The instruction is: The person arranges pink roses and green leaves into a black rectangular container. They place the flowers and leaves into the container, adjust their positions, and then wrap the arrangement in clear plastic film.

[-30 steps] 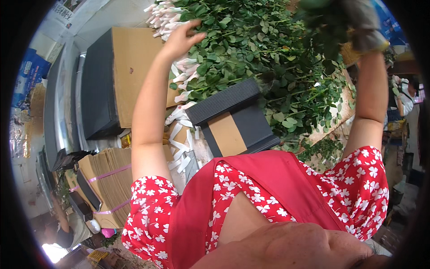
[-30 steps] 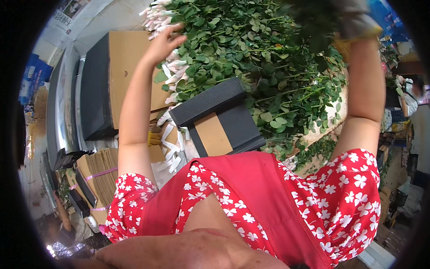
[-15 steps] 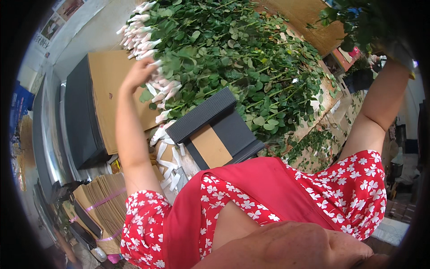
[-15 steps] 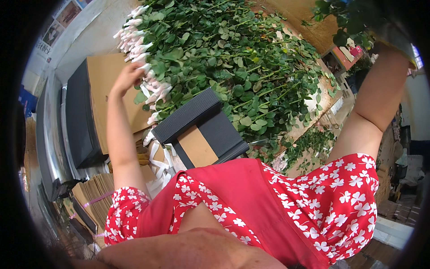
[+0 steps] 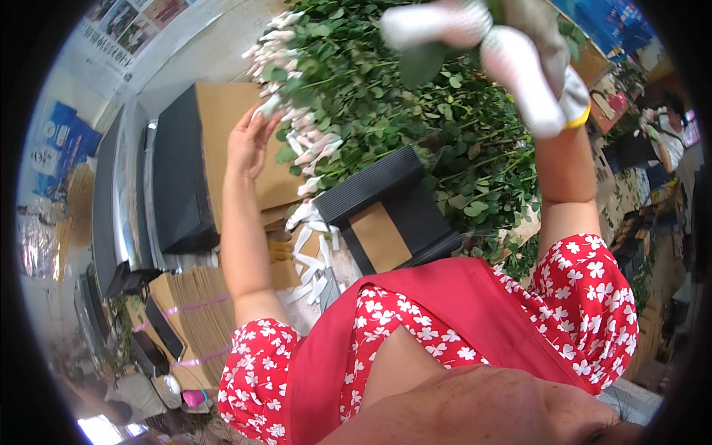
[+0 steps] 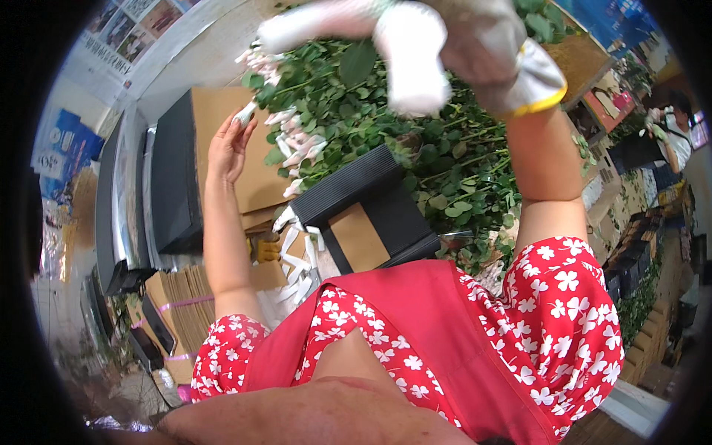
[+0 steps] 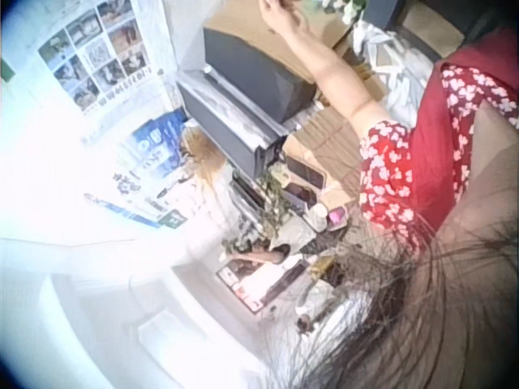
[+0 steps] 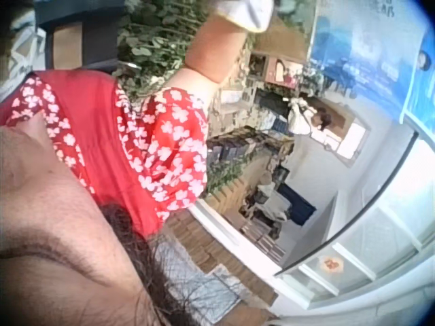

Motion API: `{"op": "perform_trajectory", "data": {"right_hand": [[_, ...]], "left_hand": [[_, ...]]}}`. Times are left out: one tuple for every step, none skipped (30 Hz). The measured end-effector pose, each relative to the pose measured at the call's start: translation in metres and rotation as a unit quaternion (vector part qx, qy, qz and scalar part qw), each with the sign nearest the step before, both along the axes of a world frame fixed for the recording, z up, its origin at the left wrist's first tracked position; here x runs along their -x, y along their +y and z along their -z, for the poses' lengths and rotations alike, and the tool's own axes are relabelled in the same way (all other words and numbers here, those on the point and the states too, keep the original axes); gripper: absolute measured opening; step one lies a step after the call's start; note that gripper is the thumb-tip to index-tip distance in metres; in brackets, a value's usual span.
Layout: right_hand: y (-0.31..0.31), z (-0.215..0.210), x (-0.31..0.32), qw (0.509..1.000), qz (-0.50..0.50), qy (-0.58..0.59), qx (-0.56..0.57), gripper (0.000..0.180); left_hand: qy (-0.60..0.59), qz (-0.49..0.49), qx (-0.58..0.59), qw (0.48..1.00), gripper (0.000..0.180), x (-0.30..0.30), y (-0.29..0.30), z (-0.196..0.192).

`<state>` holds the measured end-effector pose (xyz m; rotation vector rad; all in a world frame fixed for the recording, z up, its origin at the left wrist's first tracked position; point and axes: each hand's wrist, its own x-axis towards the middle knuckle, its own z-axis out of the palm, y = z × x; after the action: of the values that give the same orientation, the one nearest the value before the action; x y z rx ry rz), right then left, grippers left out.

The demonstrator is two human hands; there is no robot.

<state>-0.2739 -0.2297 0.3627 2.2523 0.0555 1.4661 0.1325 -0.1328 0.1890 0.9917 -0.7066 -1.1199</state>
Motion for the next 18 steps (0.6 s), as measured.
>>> {"op": "perform_trajectory", "data": {"right_hand": [[0.009, 0.016, -0.012, 0.996, -0.046, 0.054, -0.044, 0.040], [0.021, 0.033, -0.024, 0.986, -0.097, 0.109, -0.084, 0.041], [0.040, 0.058, -0.038, 0.978, -0.079, 0.146, -0.123, 0.046], [0.061, 0.081, -0.054, 0.969, -0.062, 0.179, -0.160, 0.052], [0.083, 0.110, -0.073, 0.961, 0.013, 0.192, -0.197, 0.060], [0.097, 0.119, -0.092, 0.923, 0.021, 0.250, -0.292, 0.062], [0.103, 0.092, -0.108, 0.870, 0.045, 0.331, -0.362, 0.064], [0.105, 0.102, -0.115, 0.869, -0.004, 0.314, -0.381, 0.064], [0.106, 0.114, -0.122, 0.865, -0.053, 0.299, -0.399, 0.065], [0.107, 0.119, -0.123, 0.842, -0.025, 0.357, -0.403, 0.061], [0.111, 0.124, -0.122, 0.815, 0.010, 0.406, -0.414, 0.058], [0.107, 0.116, -0.124, 0.830, -0.022, 0.403, -0.386, 0.039], [0.094, 0.126, -0.116, 0.846, -0.027, 0.408, -0.343, 0.037], [0.081, 0.115, -0.113, 0.837, -0.016, 0.445, -0.319, 0.037], [0.076, 0.106, -0.108, 0.819, -0.007, 0.474, -0.325, 0.037], [0.067, 0.106, -0.097, 0.825, 0.011, 0.466, -0.318, 0.037], [0.067, 0.109, -0.093, 0.807, 0.035, 0.479, -0.344, 0.037], [0.065, 0.110, -0.091, 0.813, 0.007, 0.483, -0.326, 0.037]], "left_hand": [[-0.010, -0.021, 0.040, 0.999, 0.041, 0.026, 0.019, -0.011], [-0.021, -0.042, 0.071, 0.996, 0.041, 0.056, 0.040, -0.018], [-0.093, -0.061, 0.020, 0.994, 0.042, 0.086, 0.064, -0.032], [-0.105, -0.081, 0.077, 0.988, 0.043, 0.098, 0.082, -0.013], [-0.071, -0.046, 0.172, 0.981, 0.044, 0.110, 0.102, -0.001], [-0.091, -0.081, 0.093, 0.988, 0.045, 0.123, 0.124, 0.001], [-0.099, -0.088, 0.108, 0.985, 0.045, 0.128, 0.131, -0.017], [-0.069, -0.073, 0.098, 0.990, 0.045, 0.128, 0.146, -0.017], [-0.033, -0.052, 0.088, 0.994, 0.044, 0.127, 0.157, -0.010], [-0.026, -0.070, 0.084, 0.994, 0.045, 0.133, 0.167, -0.007], [-0.010, -0.052, 0.066, 0.996, 0.043, 0.130, 0.177, -0.002], [-0.082, -0.048, 0.046, 0.994, 0.041, 0.124, 0.183, -0.008], [-0.152, -0.041, 0.024, 0.987, 0.039, 0.119, 0.190, -0.013], [-0.199, -0.076, 0.057, 0.975, 0.035, 0.122, 0.195, 0.007], [-0.118, -0.032, -0.018, 0.992, 0.039, 0.108, 0.209, 0.009], [-0.356, -0.035, -0.035, 0.933, 0.037, 0.077, 0.229, 0.026], [-0.572, -0.037, -0.056, 0.817, 0.036, 0.060, 0.241, 0.019], [-0.579, -0.074, -0.030, 0.811, 0.036, 0.063, 0.236, 0.019]]}}
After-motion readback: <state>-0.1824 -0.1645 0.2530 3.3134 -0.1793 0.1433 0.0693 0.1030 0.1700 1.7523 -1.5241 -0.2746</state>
